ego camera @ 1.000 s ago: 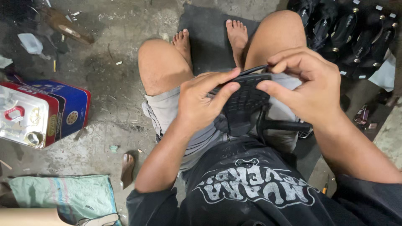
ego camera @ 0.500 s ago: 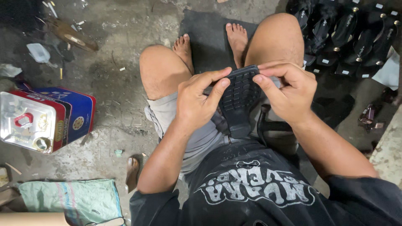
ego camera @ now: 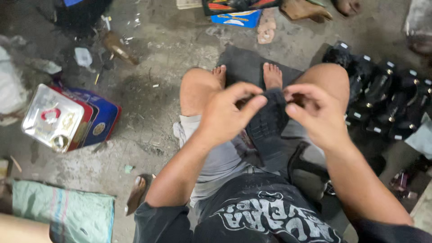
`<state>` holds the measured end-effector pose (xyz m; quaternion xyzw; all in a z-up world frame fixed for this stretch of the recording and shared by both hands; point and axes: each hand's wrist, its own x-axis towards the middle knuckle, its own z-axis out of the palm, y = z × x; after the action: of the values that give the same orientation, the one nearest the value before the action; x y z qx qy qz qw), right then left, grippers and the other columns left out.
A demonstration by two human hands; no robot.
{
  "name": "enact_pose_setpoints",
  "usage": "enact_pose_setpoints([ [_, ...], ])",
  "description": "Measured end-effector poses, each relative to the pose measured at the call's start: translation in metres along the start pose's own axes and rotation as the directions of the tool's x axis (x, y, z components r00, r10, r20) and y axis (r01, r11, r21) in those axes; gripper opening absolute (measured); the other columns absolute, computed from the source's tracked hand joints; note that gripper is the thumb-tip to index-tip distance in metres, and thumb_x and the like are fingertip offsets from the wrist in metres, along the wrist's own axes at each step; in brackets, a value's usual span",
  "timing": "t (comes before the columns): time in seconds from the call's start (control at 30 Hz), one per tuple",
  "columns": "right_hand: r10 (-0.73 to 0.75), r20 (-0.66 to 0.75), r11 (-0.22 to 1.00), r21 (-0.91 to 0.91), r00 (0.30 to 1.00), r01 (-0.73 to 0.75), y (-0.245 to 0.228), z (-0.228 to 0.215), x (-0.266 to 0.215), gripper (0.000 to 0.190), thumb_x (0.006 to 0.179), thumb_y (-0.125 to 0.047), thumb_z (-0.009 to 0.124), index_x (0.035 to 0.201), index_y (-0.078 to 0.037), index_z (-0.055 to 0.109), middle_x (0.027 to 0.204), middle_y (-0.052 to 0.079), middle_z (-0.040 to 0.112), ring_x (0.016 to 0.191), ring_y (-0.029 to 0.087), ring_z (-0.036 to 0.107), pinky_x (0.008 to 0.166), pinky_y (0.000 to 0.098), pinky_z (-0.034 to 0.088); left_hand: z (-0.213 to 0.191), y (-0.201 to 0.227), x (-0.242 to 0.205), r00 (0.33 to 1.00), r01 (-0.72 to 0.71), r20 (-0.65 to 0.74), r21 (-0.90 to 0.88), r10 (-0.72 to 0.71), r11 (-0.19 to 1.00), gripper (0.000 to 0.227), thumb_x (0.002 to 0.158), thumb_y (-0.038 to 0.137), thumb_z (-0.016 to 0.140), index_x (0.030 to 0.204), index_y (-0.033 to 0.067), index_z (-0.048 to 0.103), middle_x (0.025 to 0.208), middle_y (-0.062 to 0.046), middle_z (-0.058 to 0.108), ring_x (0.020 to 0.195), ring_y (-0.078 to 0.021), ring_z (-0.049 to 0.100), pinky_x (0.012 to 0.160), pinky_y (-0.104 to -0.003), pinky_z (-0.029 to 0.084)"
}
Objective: The person sits on the floor and repeatedly heats the sole of a black sandal over a portable gas stove. After heating, they use a knife to press and shape the sole, then place the sandal back on the stove. This cycle is repeated multiple times.
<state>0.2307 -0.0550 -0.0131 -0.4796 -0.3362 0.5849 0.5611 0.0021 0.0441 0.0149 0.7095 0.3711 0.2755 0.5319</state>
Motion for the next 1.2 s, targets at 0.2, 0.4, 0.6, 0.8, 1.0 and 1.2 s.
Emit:
enact_pose_setpoints([
  [0.2, -0.042, 0.313, 0.756, -0.611, 0.949, 0.235, -0.05, -0.036, -0.024, 0.068, 0.062, -0.02, 0.091, 0.122, -0.001, 0.064, 0.13, 0.014, 0.066, 0.121, 0.025, 0.064, 0.105, 0.0374, 0.05, -0.045, -0.031, -0.016, 0.968, 0.236, 0.094, -0.655, -0.232, 0.718, 0.055, 0.094, 0.012, 0.071, 0.143, 0.0096, 0.047, 0.153, -0.004, 0.053, 0.127, -0.0131, 0.062, 0.069, -0.027, 0.063],
  [0.4, -0.218, 0.184, 0.56, -0.78, 0.958, 0.277, -0.009, -0.055, -0.038, 0.044, 0.078, -0.009, 0.091, 0.117, -0.003, 0.071, 0.12, 0.013, 0.073, 0.113, 0.027, 0.072, 0.106, 0.0376, 0.055, -0.017, -0.009, -0.018, 0.938, 0.346, -0.007, 0.045, -0.346, 0.937, 0.041, 0.097, 0.021, 0.076, 0.134, 0.0102, 0.063, 0.123, -0.01, 0.073, 0.089, -0.0241, 0.069, 0.067, -0.033, 0.056],
  [0.6, -0.287, 0.162, 0.567, -0.766, 0.944, 0.304, -0.008, -0.051, -0.035, 0.044, 0.079, -0.013, 0.092, 0.116, -0.002, 0.07, 0.126, 0.015, 0.07, 0.119, 0.029, 0.069, 0.105, 0.0384, 0.055, 0.039, 0.026, -0.008, 0.928, -0.372, 0.209, 0.535, 0.308, 0.759, 0.046, 0.09, 0.038, 0.076, 0.124, 0.0074, 0.07, 0.122, -0.006, 0.07, 0.108, -0.0234, 0.062, 0.089, -0.041, 0.044],
  [0.8, -0.334, 0.224, 0.538, -0.752, 0.916, 0.38, 0.0, -0.053, -0.038, 0.026, 0.079, -0.009, 0.088, 0.101, -0.005, 0.076, 0.121, 0.012, 0.07, 0.115, 0.029, 0.066, 0.099, 0.0377, 0.053, 0.065, 0.019, 0.001, 0.896, -0.437, 0.312, 0.488, 0.316, 0.756, 0.03, 0.098, 0.024, 0.072, 0.123, 0.0082, 0.072, 0.125, 0.0, 0.071, 0.11, -0.0151, 0.063, 0.093, -0.036, 0.044],
  [1.0, -0.314, 0.221, 0.596, -0.711, 0.923, 0.373, 0.008, -0.062, -0.036, 0.019, 0.082, -0.006, 0.087, 0.097, -0.004, 0.076, 0.108, 0.008, 0.075, 0.108, 0.025, 0.069, 0.103, 0.0381, 0.052, 0.072, 0.011, 0.003, 0.886, -0.458, 0.313, 0.48, 0.341, 0.748, 0.023, 0.099, 0.02, 0.073, 0.12, 0.01, 0.072, 0.123, 0.001, 0.072, 0.109, -0.0141, 0.064, 0.092, -0.034, 0.044],
  [1.2, -0.286, 0.178, 0.684, -0.65, 0.942, 0.331, 0.005, -0.07, -0.034, 0.029, 0.083, -0.012, 0.088, 0.106, -0.002, 0.072, 0.11, 0.011, 0.074, 0.11, 0.027, 0.072, 0.101, 0.0369, 0.056, 0.075, 0.012, 0.011, 0.888, -0.451, 0.33, 0.483, 0.321, 0.751, 0.024, 0.097, 0.024, 0.075, 0.118, 0.0127, 0.072, 0.119, 0.004, 0.072, 0.106, -0.0136, 0.064, 0.091, -0.035, 0.045],
])
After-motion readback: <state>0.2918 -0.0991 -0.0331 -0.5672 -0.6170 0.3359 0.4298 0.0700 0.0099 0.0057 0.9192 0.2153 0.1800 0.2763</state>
